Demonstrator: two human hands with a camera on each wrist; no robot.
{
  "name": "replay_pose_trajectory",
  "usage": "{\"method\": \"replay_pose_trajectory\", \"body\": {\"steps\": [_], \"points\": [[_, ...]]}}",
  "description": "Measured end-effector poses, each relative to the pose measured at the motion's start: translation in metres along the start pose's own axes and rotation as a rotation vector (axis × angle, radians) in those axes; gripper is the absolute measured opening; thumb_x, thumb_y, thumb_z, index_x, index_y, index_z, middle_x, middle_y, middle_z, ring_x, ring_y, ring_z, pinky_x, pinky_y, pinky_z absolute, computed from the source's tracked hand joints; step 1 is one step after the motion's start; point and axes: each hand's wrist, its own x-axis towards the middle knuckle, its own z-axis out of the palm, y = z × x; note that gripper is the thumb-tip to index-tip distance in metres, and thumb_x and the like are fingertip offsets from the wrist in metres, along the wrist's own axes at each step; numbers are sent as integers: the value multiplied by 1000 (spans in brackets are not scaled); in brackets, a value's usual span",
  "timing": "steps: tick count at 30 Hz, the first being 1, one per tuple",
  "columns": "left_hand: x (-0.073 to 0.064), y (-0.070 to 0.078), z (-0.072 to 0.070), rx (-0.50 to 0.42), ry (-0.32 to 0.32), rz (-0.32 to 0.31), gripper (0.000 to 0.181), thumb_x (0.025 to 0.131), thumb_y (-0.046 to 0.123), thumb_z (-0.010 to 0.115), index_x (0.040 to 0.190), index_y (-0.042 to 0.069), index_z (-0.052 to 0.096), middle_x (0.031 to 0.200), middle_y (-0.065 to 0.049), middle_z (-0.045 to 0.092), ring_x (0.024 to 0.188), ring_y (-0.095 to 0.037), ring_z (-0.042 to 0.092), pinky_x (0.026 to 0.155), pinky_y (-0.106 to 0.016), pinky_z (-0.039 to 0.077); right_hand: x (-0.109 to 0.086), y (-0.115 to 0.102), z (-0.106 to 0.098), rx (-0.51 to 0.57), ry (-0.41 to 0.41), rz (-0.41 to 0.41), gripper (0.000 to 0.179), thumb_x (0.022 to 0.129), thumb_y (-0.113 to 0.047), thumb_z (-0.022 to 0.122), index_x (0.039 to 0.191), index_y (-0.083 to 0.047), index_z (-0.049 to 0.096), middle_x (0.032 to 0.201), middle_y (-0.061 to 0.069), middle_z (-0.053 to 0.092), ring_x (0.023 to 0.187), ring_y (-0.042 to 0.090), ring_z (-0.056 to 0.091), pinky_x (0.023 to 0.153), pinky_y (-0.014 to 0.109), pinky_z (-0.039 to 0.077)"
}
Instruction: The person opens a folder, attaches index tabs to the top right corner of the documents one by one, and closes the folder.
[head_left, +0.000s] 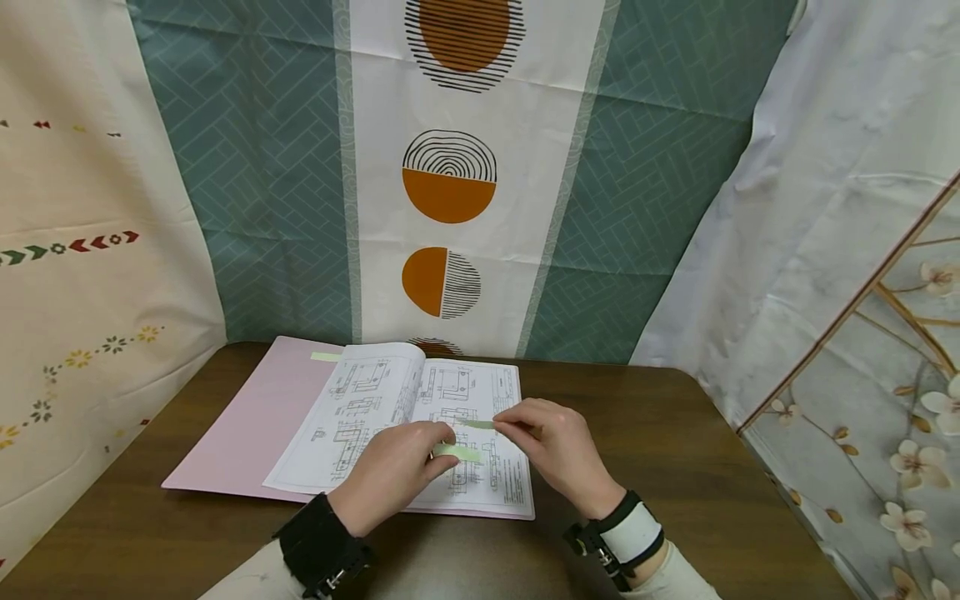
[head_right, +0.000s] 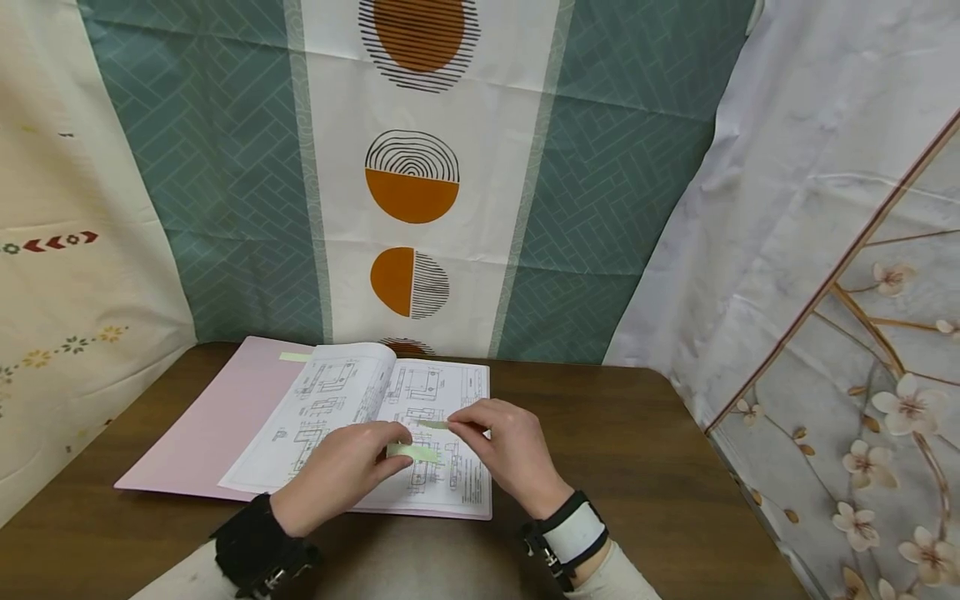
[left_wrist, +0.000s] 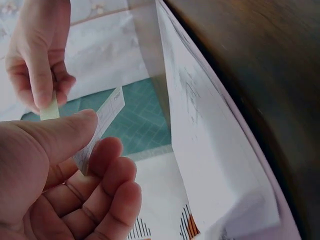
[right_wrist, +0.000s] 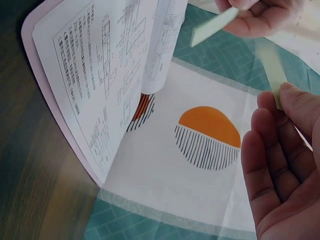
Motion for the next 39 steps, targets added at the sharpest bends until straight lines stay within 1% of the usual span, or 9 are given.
{"method": "replay_pose_trajectory", "body": {"steps": [4,7,9,14,18,23,29,32,39], "points": [[-6,-6,0,30,-11,-29,19,94,22,91,107,14,80,97,7,74,77,-6,60,69,-30,52,-1,1,-1,6,5,30,16,91,-11,92,103,-20,87,94,-15,77,81,1,65,70,29,60],[-11,-6,-1,46,-25,-22,20,94,25,91,107,16,80,97,7,72,83,-8,62,73,-32,55,-1,2,-1,-4,0,41,17,91,-12,92,105,-20,87,96,-14,78,83,1,67,71,29,60],[-16,-6,-2,51,-34,7,20,94,26,91,107,16,79,98,7,70,87,-10,63,76,-33,56,-1,3,-1,-8,-5,45,17,92,-12,92,106,-19,87,97,-13,78,83,2,67,71,30,60],[-28,0,-3,60,-49,125,18,96,28,90,104,17,79,101,9,67,94,-12,62,80,-33,56,-2,4,-1,-5,-4,46,17,92,-10,91,107,-19,86,99,-11,79,83,3,68,71,31,62],[-37,3,-2,57,-65,189,17,96,29,89,102,18,78,100,11,63,92,-10,59,79,-30,54,-1,4,-1,-14,-7,43,17,93,-11,91,107,-19,86,100,-10,79,82,3,67,71,27,60],[-45,7,2,56,-72,265,17,97,31,88,100,20,77,98,12,61,89,-8,56,78,-26,52,-2,4,1,-11,-21,72,17,94,-11,90,108,-19,86,101,-10,79,82,3,66,71,26,60],[-51,12,6,68,-114,322,17,97,33,88,99,22,75,93,16,55,84,-3,51,75,-23,47,-3,4,2,-17,-24,77,16,95,-11,89,108,-20,85,102,-10,79,84,3,67,71,26,59],[-52,12,8,88,-118,343,17,96,33,88,98,23,75,92,16,54,84,-3,51,74,-22,46,-3,4,2,-20,-24,83,17,95,-11,89,108,-20,85,103,-10,79,84,3,67,71,27,60],[-53,12,12,127,-181,338,17,95,33,89,92,25,74,86,17,51,79,-3,48,70,-23,43,-3,4,3,-21,-31,89,18,94,-11,90,109,-20,85,103,-10,79,85,4,67,72,28,61]]}}
